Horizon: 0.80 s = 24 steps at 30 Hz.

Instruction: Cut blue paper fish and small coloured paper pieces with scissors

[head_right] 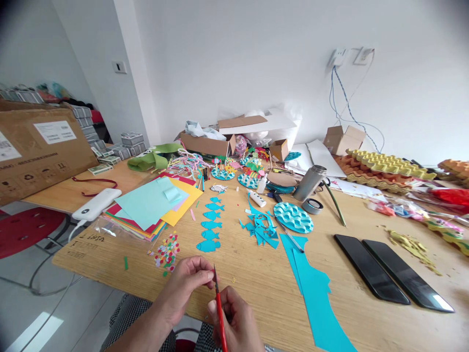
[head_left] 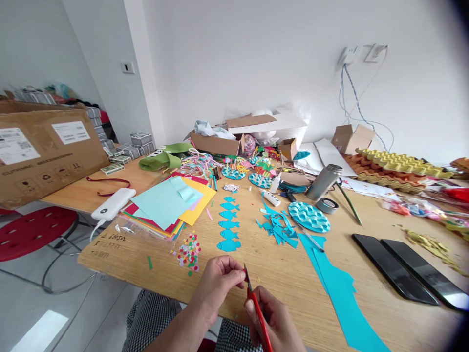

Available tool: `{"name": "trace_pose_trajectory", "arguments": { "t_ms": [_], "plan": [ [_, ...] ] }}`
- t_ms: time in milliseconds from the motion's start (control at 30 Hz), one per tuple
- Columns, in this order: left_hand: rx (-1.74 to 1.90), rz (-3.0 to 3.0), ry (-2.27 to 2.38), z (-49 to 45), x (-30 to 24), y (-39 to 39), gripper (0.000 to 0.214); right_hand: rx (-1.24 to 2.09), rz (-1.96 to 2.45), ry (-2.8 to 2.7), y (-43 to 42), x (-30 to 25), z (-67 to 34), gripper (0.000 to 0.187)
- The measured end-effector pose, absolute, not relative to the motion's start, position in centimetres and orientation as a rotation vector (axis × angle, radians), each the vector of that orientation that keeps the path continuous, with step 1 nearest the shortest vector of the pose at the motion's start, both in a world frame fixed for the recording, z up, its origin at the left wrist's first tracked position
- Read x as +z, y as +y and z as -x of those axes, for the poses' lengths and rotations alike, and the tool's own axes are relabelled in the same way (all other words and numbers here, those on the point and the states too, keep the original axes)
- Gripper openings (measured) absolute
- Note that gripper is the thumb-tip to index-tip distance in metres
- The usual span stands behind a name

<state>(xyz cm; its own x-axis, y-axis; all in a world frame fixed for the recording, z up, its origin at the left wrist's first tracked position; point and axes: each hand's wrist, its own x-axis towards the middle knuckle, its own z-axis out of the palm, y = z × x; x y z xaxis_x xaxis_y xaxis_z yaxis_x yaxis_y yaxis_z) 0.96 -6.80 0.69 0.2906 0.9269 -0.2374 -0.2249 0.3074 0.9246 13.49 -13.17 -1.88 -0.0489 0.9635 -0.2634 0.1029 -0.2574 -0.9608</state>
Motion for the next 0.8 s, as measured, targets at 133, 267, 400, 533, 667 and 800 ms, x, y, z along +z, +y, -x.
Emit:
{"name": "trace_pose_trajectory", "arguments": {
  "t_ms": [133, 267, 400, 533, 667, 800],
  "plan": [
    [0.937, -0.915, 0.941, -1.11, 0.62, -6.72, 0.012, 1.383, 1.475, -1.197, -13.15, -1.94, -13.39, 0.056],
    [0.935, -0.925, 0.934, -1.05, 0.57, -6.69, 0.013, 1.389, 1.457, -1.214, -13.15, -2.02, -13.45, 0.055],
    [0.922, -0.930, 0.938, -0.91, 0.57, -6.72, 0.013, 1.409, 1.432, -1.233, -13.18, -1.80, -13.64, 0.054],
    [0.908, -0.935, 0.938, -0.82, 0.61, -6.62, 0.012, 1.377, 1.455, -1.262, -13.20, -1.46, -13.78, 0.054],
    [0.909, -0.943, 0.943, -0.71, 0.68, -6.49, 0.011, 1.378, 1.460, -1.269, -13.17, -1.43, -13.86, 0.055],
    [0.917, -0.938, 0.946, -0.64, 0.73, -6.48, 0.013, 1.404, 1.461, -1.243, -13.15, -1.72, -13.88, 0.057]
  ]
}}
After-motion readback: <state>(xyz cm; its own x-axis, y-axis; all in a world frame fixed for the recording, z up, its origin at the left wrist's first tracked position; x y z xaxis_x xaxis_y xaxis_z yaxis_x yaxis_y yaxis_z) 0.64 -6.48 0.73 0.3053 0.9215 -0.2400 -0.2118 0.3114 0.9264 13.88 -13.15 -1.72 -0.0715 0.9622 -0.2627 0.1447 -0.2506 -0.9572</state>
